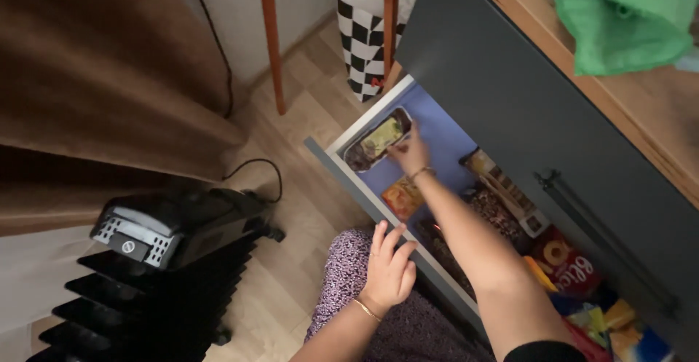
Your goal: Organizing and sorting various snack packets and small items inside a drawer
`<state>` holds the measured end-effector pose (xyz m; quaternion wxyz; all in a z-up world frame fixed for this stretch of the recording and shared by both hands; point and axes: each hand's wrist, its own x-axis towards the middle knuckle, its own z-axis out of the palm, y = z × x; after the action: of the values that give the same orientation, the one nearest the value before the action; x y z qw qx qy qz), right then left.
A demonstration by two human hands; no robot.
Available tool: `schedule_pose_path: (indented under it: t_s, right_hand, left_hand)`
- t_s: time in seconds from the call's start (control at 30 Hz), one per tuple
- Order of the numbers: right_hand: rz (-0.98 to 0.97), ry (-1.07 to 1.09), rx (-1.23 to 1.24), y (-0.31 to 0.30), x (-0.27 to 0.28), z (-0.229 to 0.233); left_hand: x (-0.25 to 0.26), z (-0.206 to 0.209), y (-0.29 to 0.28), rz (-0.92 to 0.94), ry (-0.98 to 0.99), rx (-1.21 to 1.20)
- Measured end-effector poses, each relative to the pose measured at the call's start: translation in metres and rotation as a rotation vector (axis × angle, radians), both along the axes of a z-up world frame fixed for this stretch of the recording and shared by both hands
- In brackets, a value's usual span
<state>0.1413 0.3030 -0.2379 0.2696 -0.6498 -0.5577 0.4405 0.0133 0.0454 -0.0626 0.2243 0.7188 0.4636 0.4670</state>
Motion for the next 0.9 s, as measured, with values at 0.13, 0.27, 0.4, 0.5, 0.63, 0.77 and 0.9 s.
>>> schedule_pose_path:
  t_s: [0.13,0.27,0.4,0.5,0.63,0.77,0.9]
  right_hand:
    - [0.023,-0.146,-0.069,-0.005,-0.005,0.037]
    - [-0.025,-0.176,-0.063,-0.023,-0.006,0.075]
    - [0.284,-0.338,0.218,-0.046,-0.021,0.073]
    - [0.262,-0.338,0.201,-0.045,-0.033,0.054]
    - [0.205,-0.144,0.215,-0.042,-0.021,0.011]
    - [0.213,0.023,0.137,-0.048,0.027,0.0]
    - [0.342,-0.667,-0.035,-0.072,0.046,0.069]
  left_hand:
    - [0.0,0.0,0.002,0.006,0.019,0.007]
    - [0.002,-0.004,-0.001,0.02,0.017,0.018]
    - [0.002,-0.003,0.0,0.02,0.005,0.013]
    - [0.002,-0.004,-0.002,0.019,0.009,0.013]
    - [0.001,-0.004,-0.001,0.015,0.028,0.046]
    - [0.002,-0.006,-0.003,0.012,0.025,0.03]
    - [0.009,-0.024,-0.005,0.046,0.018,0.068]
